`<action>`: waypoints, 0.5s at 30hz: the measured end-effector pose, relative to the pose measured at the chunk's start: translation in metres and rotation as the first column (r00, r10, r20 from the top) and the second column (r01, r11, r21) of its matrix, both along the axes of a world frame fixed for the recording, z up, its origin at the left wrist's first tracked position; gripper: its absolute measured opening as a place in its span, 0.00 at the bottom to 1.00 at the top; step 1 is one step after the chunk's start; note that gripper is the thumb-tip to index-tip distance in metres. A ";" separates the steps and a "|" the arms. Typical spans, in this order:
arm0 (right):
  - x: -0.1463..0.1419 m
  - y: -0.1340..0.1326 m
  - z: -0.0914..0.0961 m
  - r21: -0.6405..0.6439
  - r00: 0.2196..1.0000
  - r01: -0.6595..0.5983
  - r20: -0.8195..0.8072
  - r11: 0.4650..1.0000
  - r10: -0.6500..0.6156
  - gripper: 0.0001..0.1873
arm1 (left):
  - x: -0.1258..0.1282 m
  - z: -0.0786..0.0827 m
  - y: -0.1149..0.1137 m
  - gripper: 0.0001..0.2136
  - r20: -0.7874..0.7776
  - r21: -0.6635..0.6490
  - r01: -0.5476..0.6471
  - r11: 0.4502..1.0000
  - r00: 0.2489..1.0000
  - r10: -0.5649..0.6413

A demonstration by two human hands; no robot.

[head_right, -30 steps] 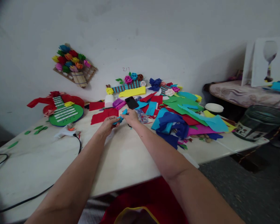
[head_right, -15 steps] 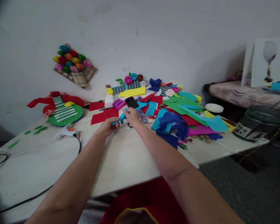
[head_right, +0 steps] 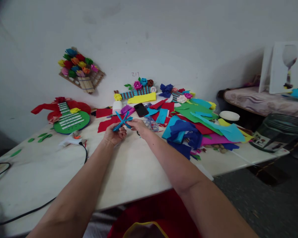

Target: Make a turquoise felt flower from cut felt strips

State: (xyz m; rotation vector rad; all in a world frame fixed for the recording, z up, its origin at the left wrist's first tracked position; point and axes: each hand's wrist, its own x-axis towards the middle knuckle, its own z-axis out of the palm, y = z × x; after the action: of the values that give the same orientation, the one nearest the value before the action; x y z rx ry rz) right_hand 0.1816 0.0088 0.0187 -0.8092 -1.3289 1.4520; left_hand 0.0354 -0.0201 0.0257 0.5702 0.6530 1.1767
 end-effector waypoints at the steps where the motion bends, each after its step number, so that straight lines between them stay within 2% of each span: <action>1: -0.001 -0.001 0.000 -0.012 1.000 0.010 -0.023 1.000 -0.011 0.16 | 0.000 0.000 0.000 0.05 -0.010 -0.006 -0.001 1.000 1.000 0.001; 7: -0.003 -0.003 0.001 -0.090 0.984 0.104 -0.138 0.991 -0.116 0.15 | 0.001 -0.006 0.005 0.07 -0.081 -0.011 0.018 1.000 0.997 -0.018; 10: -0.002 -0.004 0.002 -0.087 0.982 0.127 -0.132 0.988 -0.138 0.14 | 0.001 -0.008 0.008 0.08 -0.150 -0.002 0.018 1.000 0.989 -0.018; 15: 0.000 0.000 0.002 -0.058 0.976 0.199 -0.081 0.978 -0.203 0.14 | -0.003 -0.006 0.009 0.17 -0.267 0.067 0.050 0.997 0.963 -0.031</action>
State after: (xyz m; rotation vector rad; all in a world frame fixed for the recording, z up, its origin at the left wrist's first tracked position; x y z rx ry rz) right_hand 0.1816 0.0084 0.0203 -0.8770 -1.1158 1.3488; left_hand 0.0319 -0.0110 0.0198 0.8091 0.8252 1.0981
